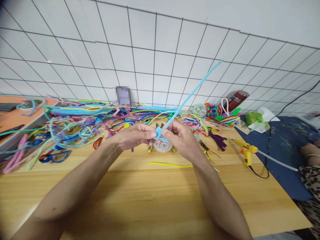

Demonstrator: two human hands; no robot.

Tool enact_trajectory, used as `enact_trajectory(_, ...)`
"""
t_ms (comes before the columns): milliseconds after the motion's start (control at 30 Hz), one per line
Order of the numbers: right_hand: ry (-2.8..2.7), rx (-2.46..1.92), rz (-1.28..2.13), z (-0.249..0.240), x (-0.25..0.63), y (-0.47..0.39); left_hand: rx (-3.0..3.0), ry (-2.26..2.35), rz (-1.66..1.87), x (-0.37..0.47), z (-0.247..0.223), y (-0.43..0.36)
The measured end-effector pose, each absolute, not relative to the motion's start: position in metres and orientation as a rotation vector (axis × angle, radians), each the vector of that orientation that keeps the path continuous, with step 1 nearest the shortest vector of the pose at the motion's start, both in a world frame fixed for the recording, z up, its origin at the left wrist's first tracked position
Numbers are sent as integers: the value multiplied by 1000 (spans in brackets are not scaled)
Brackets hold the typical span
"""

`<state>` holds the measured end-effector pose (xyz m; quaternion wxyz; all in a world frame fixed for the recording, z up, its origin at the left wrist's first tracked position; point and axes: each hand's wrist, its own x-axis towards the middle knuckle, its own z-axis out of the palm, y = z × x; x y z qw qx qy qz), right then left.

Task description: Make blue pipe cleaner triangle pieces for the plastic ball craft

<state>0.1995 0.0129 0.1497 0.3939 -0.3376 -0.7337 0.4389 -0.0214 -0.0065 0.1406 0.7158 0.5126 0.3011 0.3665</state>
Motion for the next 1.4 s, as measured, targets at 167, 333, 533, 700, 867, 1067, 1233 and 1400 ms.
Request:
enact_trajectory(167,-1845,-845,1162,152,199,13,1190,683,832,-20,139,-7)
enact_trajectory(333,-1915,-877,1137,152,199,14,1274,730,886,-16,135,-8)
enact_trajectory(533,-1816,-862,1163,156,197,13,1350,782,1006,-10,142,-14)
enact_trajectory(700,-1765,-890,1089,158,196,12,1335,812,963,-9,144,-16)
enact_trajectory(867,-1802,-884,1028,153,197,12,1325,789,948,-9,142,-16)
enact_trajectory(1067,-1861,-896,970,151,200,13,1359,797,932,-9,143,-16)
enact_trajectory(1233,-1891,-910,907,152,198,13,1372,847,970,-7,144,-17)
enact_trajectory(1400,-1935,-926,843,153,198,11,1381,883,1037,-3,142,-18)
